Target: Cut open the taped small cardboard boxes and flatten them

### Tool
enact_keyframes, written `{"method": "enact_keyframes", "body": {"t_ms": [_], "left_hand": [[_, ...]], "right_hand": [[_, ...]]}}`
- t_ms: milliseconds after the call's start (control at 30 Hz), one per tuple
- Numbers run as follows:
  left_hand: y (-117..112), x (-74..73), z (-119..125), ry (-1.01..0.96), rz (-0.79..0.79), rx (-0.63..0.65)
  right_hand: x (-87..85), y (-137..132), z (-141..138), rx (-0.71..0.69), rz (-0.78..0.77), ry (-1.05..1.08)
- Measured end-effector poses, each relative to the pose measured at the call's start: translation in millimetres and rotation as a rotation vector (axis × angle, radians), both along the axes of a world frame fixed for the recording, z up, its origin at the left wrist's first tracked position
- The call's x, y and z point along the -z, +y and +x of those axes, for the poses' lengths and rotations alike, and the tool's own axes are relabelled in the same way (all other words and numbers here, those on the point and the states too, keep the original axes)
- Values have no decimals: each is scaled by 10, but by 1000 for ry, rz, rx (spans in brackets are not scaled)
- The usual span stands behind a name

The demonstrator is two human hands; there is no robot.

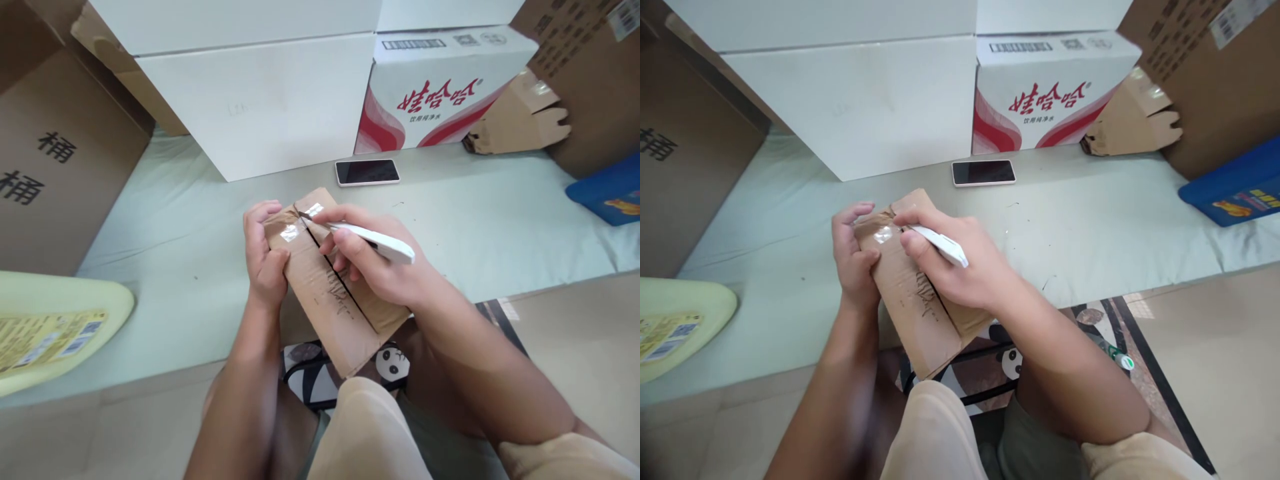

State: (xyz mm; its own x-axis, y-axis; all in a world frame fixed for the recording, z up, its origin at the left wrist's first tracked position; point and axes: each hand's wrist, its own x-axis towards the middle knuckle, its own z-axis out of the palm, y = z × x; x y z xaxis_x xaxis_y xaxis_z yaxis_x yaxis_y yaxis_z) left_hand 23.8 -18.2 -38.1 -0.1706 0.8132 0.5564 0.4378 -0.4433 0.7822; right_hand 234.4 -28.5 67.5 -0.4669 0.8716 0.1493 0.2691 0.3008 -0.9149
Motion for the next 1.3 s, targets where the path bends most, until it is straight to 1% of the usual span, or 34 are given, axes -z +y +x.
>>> {"method": "enact_keyframes", "body": {"t_ms": [67,133,267,367,500,600,900,1067,1300], "left_hand": [[-2,-20,28,-65,69,23],[-15,-61,47,-91,91,29],[-45,-140,31,-21,38,41],[-52,-164,8,15,-8,53],[-50,-167,15,24,-5,69],[-48,-163,36,15,11,53],[-51,-171,53,22,-21,7],[-53,-165,47,28,-16,-13],[-55,-166,61,26,6,-21]], "right_hand": [[-10,-5,-3,5,18,-19],[-8,-11,-5,11,17,-24],[22,-21,-5,21,13,-9],[29,-20,-8,27,8,8],[-8,-8,-25,8,-6,-6],[-29,-3,-41,6,-12,-28],[65,-24,-23,52,-24,60],[57,-25,-18,46,-34,78],[72,-27,-6,24,20,64]]}}
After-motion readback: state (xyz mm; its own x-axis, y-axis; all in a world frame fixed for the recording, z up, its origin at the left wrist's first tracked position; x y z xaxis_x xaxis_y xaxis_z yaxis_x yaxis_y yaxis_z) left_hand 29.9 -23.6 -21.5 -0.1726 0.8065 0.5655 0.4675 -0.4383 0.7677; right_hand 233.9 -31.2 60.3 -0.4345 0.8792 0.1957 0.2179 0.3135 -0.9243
